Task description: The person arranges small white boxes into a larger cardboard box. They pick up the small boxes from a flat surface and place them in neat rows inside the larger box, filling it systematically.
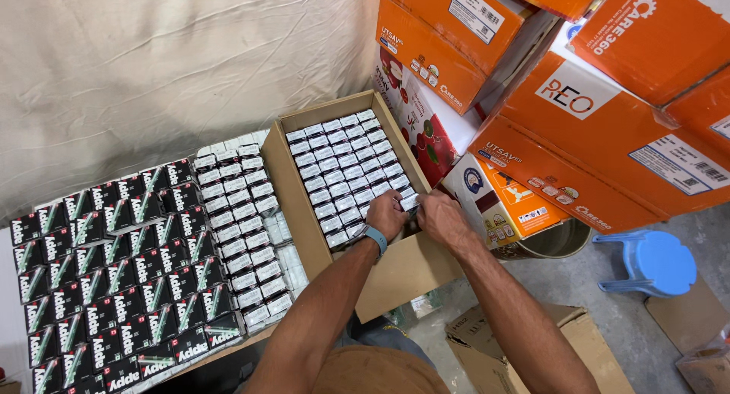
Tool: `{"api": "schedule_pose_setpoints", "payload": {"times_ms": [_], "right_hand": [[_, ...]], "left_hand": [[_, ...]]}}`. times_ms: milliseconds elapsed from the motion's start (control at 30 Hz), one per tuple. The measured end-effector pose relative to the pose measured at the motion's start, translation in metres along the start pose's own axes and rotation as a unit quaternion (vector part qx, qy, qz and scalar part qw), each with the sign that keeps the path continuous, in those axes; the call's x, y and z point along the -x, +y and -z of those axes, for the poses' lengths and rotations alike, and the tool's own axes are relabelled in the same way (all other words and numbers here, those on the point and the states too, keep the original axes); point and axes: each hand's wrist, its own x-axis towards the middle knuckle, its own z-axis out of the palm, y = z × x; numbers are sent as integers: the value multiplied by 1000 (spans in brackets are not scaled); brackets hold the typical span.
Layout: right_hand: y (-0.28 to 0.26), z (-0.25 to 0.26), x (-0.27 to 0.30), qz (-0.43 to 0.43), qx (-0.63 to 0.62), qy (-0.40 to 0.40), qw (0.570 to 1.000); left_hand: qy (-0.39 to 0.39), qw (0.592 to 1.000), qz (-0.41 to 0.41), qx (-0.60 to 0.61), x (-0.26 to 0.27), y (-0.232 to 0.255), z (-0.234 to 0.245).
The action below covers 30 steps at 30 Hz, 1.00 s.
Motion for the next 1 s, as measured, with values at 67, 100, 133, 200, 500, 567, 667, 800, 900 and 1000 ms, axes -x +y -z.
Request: {"api": "schedule_pose_setpoints", "payload": {"times_ms": [67, 100, 133, 200, 500, 567, 667, 800, 900, 1000], "right_hand": [[-3, 0, -5, -15, -1, -15, 1000], [-6, 0, -8, -30, -2, -29, 999], [-9, 1, -10, -29, -1, -29, 999], [-16, 2, -14, -30, 22, -111, 993], [-22, -2, -18, -45, -29, -165, 985], [-22, -3, -19, -43, -21, -161, 986], [-14, -18, -31, -47, 61, -160, 984], [-18, -24, -43, -32, 146, -130, 980], [-63, 15, -26, 3, 100, -102, 990], [-107, 43, -9, 78, 15, -35, 996]], "left_hand": [[-8, 1000, -4, -19, 2, 6, 4], [-15, 999, -9, -38, 3, 9, 7], [-13, 999, -10, -38, -1, 7, 4], [-17, 998, 4, -57, -5, 2, 0], [-52, 997, -16, -47, -7, -6, 2], [-52, 998, -23, -40, -3, -4, 7], [-48, 997, -43, -31, 8, 6, 22], [-28, 996, -87, 6, 34, 28, 54], [5, 994, -106, 13, 50, 39, 86], [49, 987, -135, 71, 62, 24, 113]]}}
